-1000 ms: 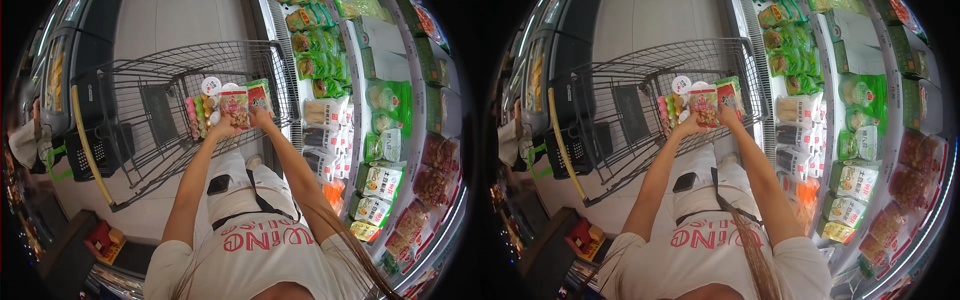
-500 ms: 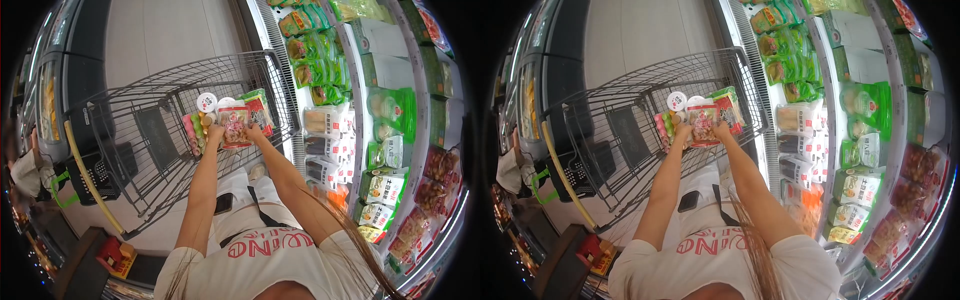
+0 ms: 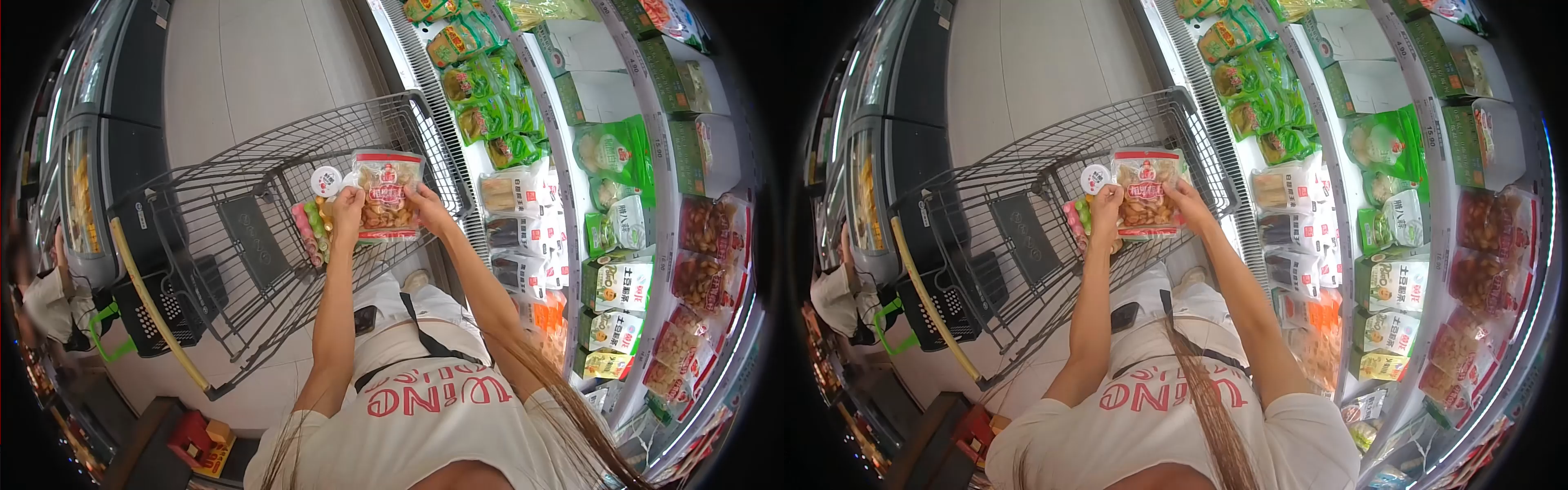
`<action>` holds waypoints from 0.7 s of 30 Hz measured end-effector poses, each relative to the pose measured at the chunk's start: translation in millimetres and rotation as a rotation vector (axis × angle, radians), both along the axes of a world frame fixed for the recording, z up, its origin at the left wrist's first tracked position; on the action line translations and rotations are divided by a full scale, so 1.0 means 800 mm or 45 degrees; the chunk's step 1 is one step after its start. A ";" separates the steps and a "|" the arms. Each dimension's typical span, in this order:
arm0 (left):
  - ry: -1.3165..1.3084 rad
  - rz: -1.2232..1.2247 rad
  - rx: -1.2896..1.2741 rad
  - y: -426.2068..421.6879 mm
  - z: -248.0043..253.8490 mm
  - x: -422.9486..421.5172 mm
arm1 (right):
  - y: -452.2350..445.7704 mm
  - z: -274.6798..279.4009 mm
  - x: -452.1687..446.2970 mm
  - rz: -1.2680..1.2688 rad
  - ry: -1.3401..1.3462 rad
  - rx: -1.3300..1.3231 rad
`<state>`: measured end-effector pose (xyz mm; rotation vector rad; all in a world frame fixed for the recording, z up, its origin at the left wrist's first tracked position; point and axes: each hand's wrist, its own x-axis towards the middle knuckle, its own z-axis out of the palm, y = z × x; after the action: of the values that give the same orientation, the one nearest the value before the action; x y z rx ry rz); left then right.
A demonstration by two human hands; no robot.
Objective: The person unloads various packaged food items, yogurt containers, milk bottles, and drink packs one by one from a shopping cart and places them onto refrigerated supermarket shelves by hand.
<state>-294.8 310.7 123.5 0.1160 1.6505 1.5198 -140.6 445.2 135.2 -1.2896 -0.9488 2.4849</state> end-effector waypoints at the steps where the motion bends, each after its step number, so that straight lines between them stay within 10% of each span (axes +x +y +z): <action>1: -0.222 0.042 0.107 0.003 0.042 -0.001 | 0.005 0.049 0.001 -0.039 0.128 0.033; 10: -0.770 -0.426 0.648 0.065 0.311 0.088 | 0.040 0.322 0.097 -0.513 0.331 0.622; 21: -0.059 -0.873 0.862 0.115 0.440 0.251 | 0.026 0.469 0.285 -0.868 0.294 1.070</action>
<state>-93.6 403.1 475.6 0.9023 0.8477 1.4334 87.5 466.3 510.2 -0.8119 -1.0737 1.4204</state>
